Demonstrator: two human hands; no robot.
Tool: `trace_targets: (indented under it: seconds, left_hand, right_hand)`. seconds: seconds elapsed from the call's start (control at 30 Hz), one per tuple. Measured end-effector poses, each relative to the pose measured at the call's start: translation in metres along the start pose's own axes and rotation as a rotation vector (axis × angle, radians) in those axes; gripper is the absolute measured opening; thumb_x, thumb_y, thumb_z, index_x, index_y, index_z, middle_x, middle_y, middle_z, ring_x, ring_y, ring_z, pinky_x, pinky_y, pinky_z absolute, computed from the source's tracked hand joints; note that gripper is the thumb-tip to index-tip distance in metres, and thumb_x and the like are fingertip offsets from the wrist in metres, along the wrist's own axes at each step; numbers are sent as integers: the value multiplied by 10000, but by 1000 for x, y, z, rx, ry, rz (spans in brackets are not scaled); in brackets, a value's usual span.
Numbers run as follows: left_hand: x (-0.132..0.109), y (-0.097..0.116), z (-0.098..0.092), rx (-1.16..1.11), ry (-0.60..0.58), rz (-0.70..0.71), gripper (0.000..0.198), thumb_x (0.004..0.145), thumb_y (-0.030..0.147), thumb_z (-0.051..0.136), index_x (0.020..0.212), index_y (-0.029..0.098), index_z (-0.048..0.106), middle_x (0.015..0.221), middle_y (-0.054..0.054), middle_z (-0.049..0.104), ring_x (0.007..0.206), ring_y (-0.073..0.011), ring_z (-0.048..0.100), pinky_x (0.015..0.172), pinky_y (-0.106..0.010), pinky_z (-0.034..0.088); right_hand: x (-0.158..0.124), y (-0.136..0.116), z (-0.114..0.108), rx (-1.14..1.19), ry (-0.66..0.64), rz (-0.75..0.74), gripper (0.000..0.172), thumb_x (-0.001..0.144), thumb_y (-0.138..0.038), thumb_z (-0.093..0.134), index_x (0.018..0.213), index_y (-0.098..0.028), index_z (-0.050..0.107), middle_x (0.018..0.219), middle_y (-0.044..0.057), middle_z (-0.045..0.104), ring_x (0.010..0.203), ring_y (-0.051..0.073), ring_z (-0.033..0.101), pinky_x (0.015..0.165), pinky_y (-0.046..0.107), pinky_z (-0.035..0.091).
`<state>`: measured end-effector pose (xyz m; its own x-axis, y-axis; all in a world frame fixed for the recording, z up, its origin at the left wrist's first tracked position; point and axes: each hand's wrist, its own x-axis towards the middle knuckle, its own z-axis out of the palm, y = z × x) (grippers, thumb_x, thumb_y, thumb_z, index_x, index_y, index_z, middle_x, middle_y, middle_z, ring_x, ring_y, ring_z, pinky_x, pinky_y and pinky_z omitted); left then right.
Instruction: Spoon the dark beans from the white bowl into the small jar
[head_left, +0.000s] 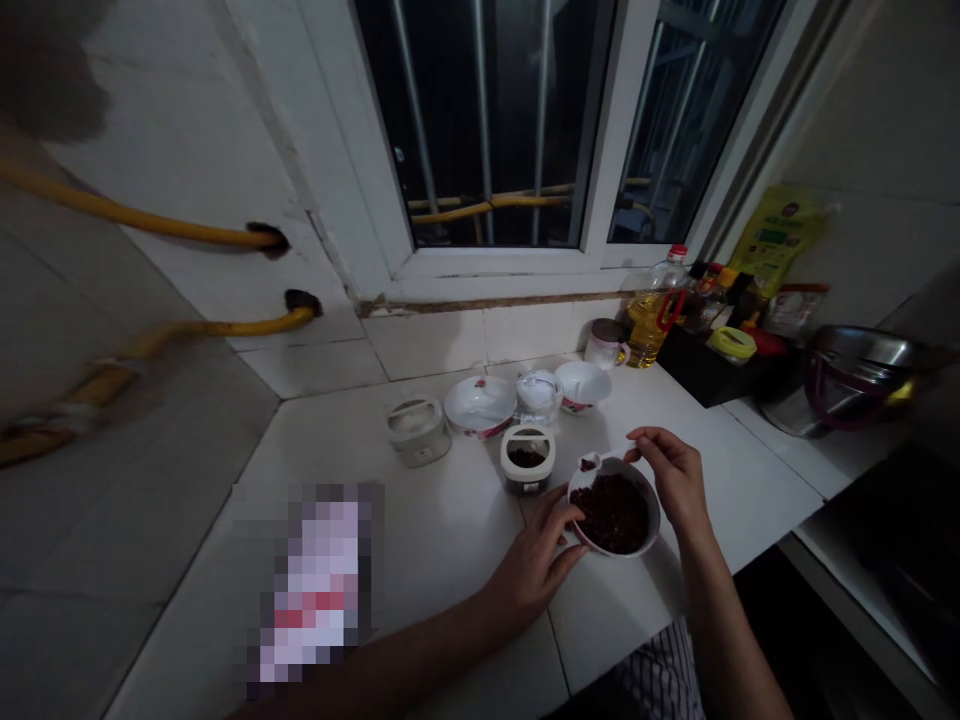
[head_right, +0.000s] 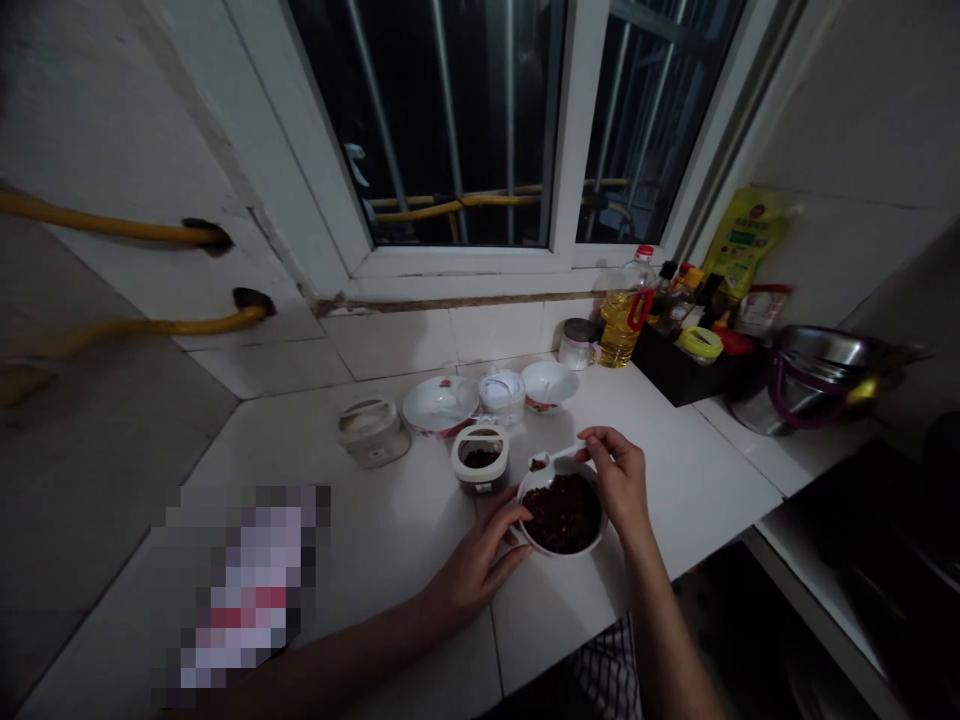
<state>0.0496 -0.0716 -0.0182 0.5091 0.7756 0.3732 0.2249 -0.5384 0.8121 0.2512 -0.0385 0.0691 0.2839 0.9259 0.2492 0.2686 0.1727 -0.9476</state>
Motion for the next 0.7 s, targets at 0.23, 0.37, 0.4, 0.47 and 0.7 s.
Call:
trace_targets:
  seconds: [0.23, 0.37, 0.4, 0.47, 0.7]
  left_hand:
    - [-1, 2, 0, -2, -8, -34, 238, 918, 214, 502, 1155, 232, 489, 1415, -126, 392, 1002, -188, 597, 853, -329, 544]
    - [1, 3, -1, 4, -7, -26, 228, 921, 225, 496, 1149, 226, 497, 1376, -125, 429, 1057, -214, 574, 864, -338, 543]
    - [1, 2, -1, 4, -7, -29, 225, 922, 230, 495, 1147, 224, 497, 1376, -127, 428, 1053, -214, 576, 865, -341, 543]
    - [1, 2, -1, 2, -15, -44, 229, 923, 235, 494, 1151, 226, 489, 1397, -128, 407, 1006, -198, 591, 863, -345, 545]
    - [0, 0, 0, -9, -20, -36, 238, 922, 211, 493, 1158, 236, 475, 1427, -131, 377, 1021, -198, 586, 847, -336, 545]
  right_hand:
    - [-2, -28, 42, -251, -58, -478, 178, 922, -263, 485, 922, -214, 656, 776, 41, 713, 865, 215, 636, 889, 401, 445]
    - [-5, -30, 51, -472, -308, -787, 240, 919, -122, 424, 964, -215, 640, 811, 33, 718, 783, 186, 621, 1008, 464, 368]
    - [-5, -29, 49, -483, -319, -806, 246, 919, -113, 418, 972, -215, 635, 810, 29, 716, 767, 181, 619, 1017, 470, 361]
    - [-4, -26, 40, -444, -257, -779, 221, 928, -135, 426, 972, -221, 625, 788, 16, 706, 755, 175, 619, 1015, 465, 368]
    - [1, -4, -7, -480, -173, -435, 198, 927, -287, 450, 864, -243, 633, 748, 26, 694, 871, 225, 620, 979, 442, 395]
